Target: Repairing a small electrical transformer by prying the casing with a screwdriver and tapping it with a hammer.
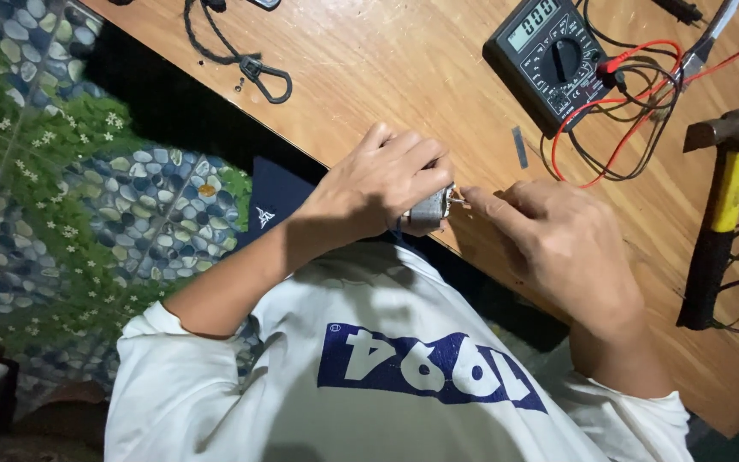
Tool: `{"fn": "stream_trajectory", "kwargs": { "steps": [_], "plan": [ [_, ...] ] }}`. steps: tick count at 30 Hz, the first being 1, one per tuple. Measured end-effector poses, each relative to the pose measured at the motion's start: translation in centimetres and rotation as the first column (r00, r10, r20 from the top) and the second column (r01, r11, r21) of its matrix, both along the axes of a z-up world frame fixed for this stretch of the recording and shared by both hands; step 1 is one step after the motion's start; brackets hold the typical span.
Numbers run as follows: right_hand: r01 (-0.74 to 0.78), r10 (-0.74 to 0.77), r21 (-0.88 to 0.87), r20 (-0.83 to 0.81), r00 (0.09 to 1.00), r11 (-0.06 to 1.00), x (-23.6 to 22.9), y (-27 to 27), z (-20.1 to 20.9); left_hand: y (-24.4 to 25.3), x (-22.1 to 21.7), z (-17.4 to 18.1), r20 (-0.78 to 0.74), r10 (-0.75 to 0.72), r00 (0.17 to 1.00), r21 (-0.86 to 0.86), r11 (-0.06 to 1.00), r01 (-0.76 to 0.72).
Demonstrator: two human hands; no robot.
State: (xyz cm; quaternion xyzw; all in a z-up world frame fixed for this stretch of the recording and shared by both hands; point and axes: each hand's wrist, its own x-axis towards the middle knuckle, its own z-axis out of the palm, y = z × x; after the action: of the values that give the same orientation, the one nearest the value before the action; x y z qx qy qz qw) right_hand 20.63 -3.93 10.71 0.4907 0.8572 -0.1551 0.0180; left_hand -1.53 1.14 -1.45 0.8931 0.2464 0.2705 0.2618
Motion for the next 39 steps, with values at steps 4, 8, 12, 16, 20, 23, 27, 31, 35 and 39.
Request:
{"fn": "stream_trajectory", "kwargs": {
  "steps": [4,8,12,16,20,23,27,31,35,39],
  "plan": [
    [-0.078,0.039,0.146,0.256,0.966,0.986,-1.2,0.0,1.0,0.0,0.0,0.3,-0.003,-0.004,1.0,0.013,1.0,0.005],
    [-0.003,0.007,-0.041,0.09,0.996,0.999,0.0,0.9,0.2,0.0,0.3,0.4,-0.01,0.003,1.0,0.033,0.999,-0.003],
    [-0.011,-0.073,-0.238,-0.341,0.937,0.971,1.5,1.9,-2.3,0.1,0.3,-0.2,-0.023,0.008,1.0,0.088,0.996,-0.006],
    [0.018,-0.068,-0.194,-0.256,0.964,0.981,0.5,1.3,-0.8,0.3,0.3,0.1,0.021,0.03,0.999,0.079,0.996,-0.031],
    [-0.089,0.086,0.014,0.144,0.986,0.996,0.6,0.9,-0.1,0.0,0.4,0.6,0.047,-0.025,0.999,0.026,0.999,0.024],
    [-0.061,0.037,-0.13,-0.181,0.983,0.99,1.7,1.9,-1.9,0.2,0.4,0.0,0.019,-0.006,1.0,0.068,0.998,0.005],
    [-0.032,-0.194,-0.368,-0.56,0.806,0.929,2.6,1.4,-5.8,0.4,0.6,-1.2,0.084,0.049,0.995,0.265,0.962,-0.07],
    [-0.052,-0.108,-0.269,-0.546,0.831,0.962,1.3,1.5,-2.8,0.3,0.7,-1.6,0.057,0.051,0.997,0.279,0.958,-0.065],
    [-0.086,0.083,-0.024,-0.093,0.992,0.996,-0.4,1.9,0.8,0.5,0.8,-1.3,0.072,0.051,0.996,0.291,0.954,-0.07],
    [-0.069,0.045,-0.108,-0.212,0.976,0.992,1.5,1.6,-1.8,0.3,0.8,-1.9,0.072,0.05,0.996,0.278,0.958,-0.069]
  ]
}}
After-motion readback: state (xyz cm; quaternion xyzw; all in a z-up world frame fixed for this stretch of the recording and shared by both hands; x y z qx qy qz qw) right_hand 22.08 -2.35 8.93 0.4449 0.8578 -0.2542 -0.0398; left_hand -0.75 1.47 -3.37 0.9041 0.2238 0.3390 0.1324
